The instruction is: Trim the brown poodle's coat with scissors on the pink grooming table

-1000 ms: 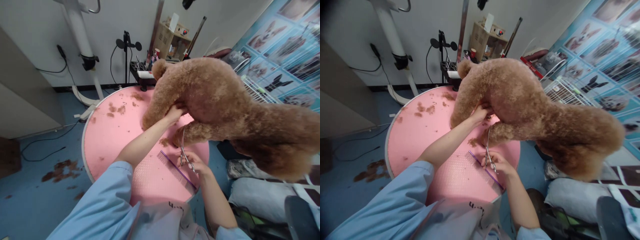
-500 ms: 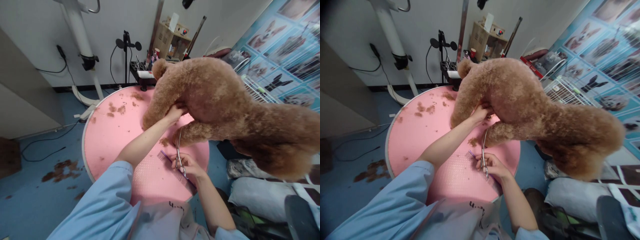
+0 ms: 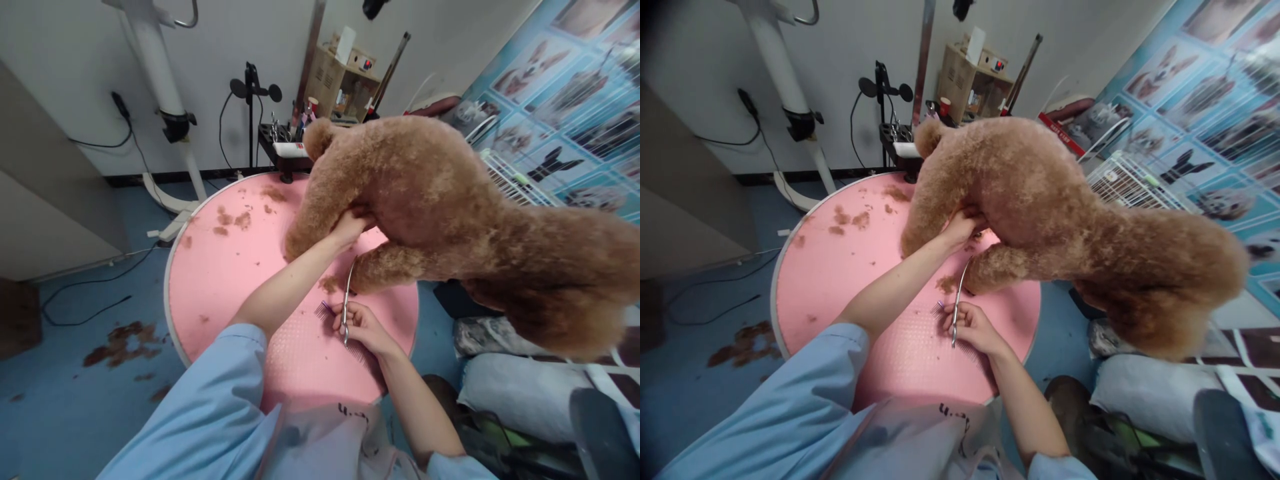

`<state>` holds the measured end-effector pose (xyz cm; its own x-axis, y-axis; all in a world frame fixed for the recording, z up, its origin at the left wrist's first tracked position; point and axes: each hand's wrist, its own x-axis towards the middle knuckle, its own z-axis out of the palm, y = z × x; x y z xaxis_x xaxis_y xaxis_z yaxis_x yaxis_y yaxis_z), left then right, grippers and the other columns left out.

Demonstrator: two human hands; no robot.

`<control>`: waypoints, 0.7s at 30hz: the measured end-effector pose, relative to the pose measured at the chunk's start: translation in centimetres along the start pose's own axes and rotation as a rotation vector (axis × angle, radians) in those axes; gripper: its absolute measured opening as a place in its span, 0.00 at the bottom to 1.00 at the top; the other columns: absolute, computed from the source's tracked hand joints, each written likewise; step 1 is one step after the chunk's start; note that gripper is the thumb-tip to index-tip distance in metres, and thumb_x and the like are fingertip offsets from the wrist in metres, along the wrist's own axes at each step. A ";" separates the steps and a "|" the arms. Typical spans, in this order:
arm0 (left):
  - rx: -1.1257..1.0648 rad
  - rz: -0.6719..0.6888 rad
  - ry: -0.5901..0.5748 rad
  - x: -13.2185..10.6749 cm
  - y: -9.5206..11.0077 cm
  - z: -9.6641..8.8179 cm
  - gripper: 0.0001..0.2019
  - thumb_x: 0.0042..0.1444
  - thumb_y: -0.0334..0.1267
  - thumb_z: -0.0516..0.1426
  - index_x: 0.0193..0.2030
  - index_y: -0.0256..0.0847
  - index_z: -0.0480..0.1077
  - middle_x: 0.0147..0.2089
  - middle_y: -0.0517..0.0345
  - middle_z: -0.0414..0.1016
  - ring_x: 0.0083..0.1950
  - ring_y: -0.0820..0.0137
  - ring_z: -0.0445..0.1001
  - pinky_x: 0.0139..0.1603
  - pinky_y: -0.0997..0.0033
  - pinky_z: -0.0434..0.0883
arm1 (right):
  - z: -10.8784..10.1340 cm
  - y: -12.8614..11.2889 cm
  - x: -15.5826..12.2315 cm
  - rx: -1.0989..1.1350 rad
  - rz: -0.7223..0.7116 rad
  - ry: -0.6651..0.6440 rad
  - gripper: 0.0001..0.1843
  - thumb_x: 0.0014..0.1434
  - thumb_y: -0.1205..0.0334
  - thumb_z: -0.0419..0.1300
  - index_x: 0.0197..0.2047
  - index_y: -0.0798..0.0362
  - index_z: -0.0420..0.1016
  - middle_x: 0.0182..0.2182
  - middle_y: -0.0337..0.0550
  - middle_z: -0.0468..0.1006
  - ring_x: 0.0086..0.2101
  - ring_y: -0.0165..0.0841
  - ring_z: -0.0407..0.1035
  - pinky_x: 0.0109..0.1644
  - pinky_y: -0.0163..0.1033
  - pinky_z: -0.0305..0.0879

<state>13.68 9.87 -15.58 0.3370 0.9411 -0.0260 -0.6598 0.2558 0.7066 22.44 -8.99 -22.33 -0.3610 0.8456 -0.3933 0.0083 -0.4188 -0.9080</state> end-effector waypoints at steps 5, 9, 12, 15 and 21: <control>0.010 0.013 -0.033 0.2 -0.1 -0.1 0.08 0.52 0.24 0.56 0.39 0.34 0.69 0.32 0.51 0.74 0.41 0.71 0.71 0.45 0.70 0.66 | 0.4 0.1 0.3 0.019 -0.082 0.030 0.27 0.45 0.56 0.70 0.47 0.56 0.68 0.34 0.43 0.76 0.33 0.28 0.72 0.37 0.33 0.67; 0.013 0.009 -0.032 0.1 -0.1 -0.1 0.08 0.54 0.24 0.55 0.41 0.33 0.69 0.33 0.50 0.74 0.42 0.71 0.70 0.48 0.68 0.65 | 0.6 0.1 0.5 -0.007 -0.025 0.033 0.25 0.46 0.59 0.70 0.45 0.56 0.67 0.31 0.40 0.76 0.29 0.26 0.71 0.32 0.31 0.65; 0.014 0.006 -0.026 0.1 -0.1 0.0 0.08 0.54 0.24 0.55 0.41 0.32 0.69 0.33 0.50 0.74 0.43 0.71 0.70 0.50 0.67 0.64 | 0.8 0.0 0.5 0.013 -0.053 0.020 0.26 0.45 0.58 0.70 0.45 0.56 0.67 0.32 0.42 0.76 0.32 0.27 0.72 0.35 0.32 0.67; 0.011 0.002 -0.017 0.1 0.0 0.0 0.07 0.54 0.24 0.55 0.39 0.33 0.69 0.33 0.51 0.74 0.43 0.70 0.70 0.50 0.66 0.64 | 0.8 -0.1 0.6 0.029 -0.061 0.065 0.26 0.45 0.59 0.70 0.45 0.56 0.67 0.33 0.41 0.76 0.31 0.27 0.72 0.37 0.32 0.68; 0.014 -0.014 -0.010 -0.1 0.2 0.0 0.05 0.52 0.25 0.56 0.35 0.35 0.70 0.30 0.51 0.74 0.45 0.67 0.71 0.49 0.65 0.63 | 0.7 -0.1 0.7 0.046 -0.042 0.036 0.26 0.45 0.60 0.70 0.46 0.56 0.68 0.33 0.42 0.76 0.33 0.28 0.72 0.37 0.33 0.68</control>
<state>13.53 9.80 -15.46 0.3530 0.9352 -0.0288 -0.6453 0.2657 0.7162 21.53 -8.58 -22.46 -0.3264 0.8737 -0.3607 -0.0498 -0.3969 -0.9165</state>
